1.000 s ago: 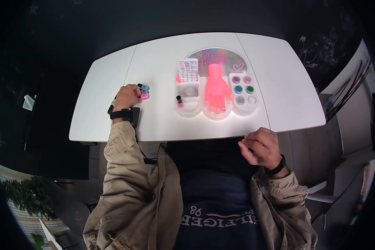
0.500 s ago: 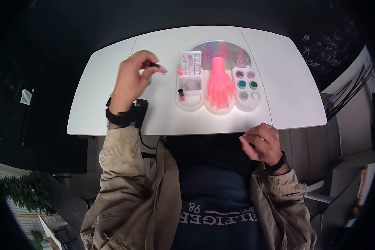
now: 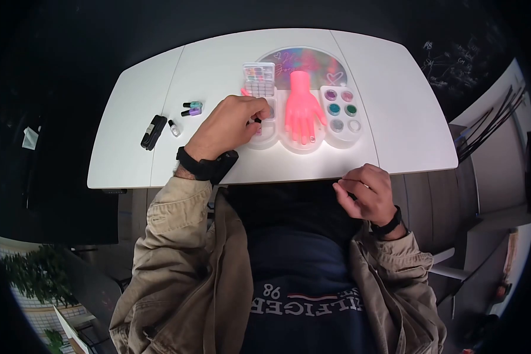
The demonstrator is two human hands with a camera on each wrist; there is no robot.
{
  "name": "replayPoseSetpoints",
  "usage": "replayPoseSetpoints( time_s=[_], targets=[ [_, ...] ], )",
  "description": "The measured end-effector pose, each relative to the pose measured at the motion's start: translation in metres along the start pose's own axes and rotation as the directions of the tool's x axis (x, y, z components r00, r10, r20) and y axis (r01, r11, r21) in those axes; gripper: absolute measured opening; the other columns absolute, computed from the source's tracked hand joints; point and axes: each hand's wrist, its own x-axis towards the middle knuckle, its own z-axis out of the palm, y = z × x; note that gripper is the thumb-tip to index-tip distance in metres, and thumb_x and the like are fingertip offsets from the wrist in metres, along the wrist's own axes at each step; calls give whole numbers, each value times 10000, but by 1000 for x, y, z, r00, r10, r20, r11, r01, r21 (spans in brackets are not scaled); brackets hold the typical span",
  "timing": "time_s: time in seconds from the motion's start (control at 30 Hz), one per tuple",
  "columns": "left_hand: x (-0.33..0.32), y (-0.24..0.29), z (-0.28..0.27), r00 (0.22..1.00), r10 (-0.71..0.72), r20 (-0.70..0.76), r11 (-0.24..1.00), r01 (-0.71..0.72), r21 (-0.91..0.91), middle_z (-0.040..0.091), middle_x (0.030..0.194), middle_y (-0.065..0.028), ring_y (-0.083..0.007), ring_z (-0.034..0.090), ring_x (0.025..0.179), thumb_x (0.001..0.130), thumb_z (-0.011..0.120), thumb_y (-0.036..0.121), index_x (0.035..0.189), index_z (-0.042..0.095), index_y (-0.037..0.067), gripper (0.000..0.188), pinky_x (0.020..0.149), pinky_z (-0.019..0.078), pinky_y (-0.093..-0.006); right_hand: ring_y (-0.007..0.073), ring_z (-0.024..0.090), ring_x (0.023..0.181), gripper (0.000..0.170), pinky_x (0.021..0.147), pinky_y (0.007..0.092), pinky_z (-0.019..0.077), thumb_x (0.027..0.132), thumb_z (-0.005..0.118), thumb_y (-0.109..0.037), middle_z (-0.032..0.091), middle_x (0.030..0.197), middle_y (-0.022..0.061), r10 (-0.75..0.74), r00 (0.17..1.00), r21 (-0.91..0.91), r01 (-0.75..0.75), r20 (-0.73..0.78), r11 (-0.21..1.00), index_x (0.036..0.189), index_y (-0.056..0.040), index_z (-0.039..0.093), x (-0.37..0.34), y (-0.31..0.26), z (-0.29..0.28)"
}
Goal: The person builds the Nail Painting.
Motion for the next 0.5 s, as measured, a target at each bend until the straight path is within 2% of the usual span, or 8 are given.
replayPoseSetpoints(
  time_s=[0.13,0.4,0.5],
  targets=[
    [-2,-3,-1,999,-49,13,999,49,22,781,976,-165,-315,794,914,842,785,-72,1053,716,-16,229,843,629,-406,205,650,634,193,565,351,519,795,906,-29,676,845,34,-3,1000,-5,3,11,1000,836,-75,724,-1,1,2],
    [-3,-10,0,999,-36,-14,997,37,70,780,1002,-156,-316,784,939,843,812,-34,1075,714,1,254,855,622,-406,204,648,628,196,562,352,517,790,909,-31,673,846,35,-5,1000,-5,5,18,1000,827,-76,723,-2,0,3],
    [-4,-13,-13,993,61,-101,994,-52,94,788,1030,-137,-299,778,950,866,834,5,1087,724,14,247,840,615,-395,207,651,630,195,562,354,517,785,909,-29,676,843,38,-12,1000,-5,12,14,1000,820,-77,723,-1,0,5]
  ],
)
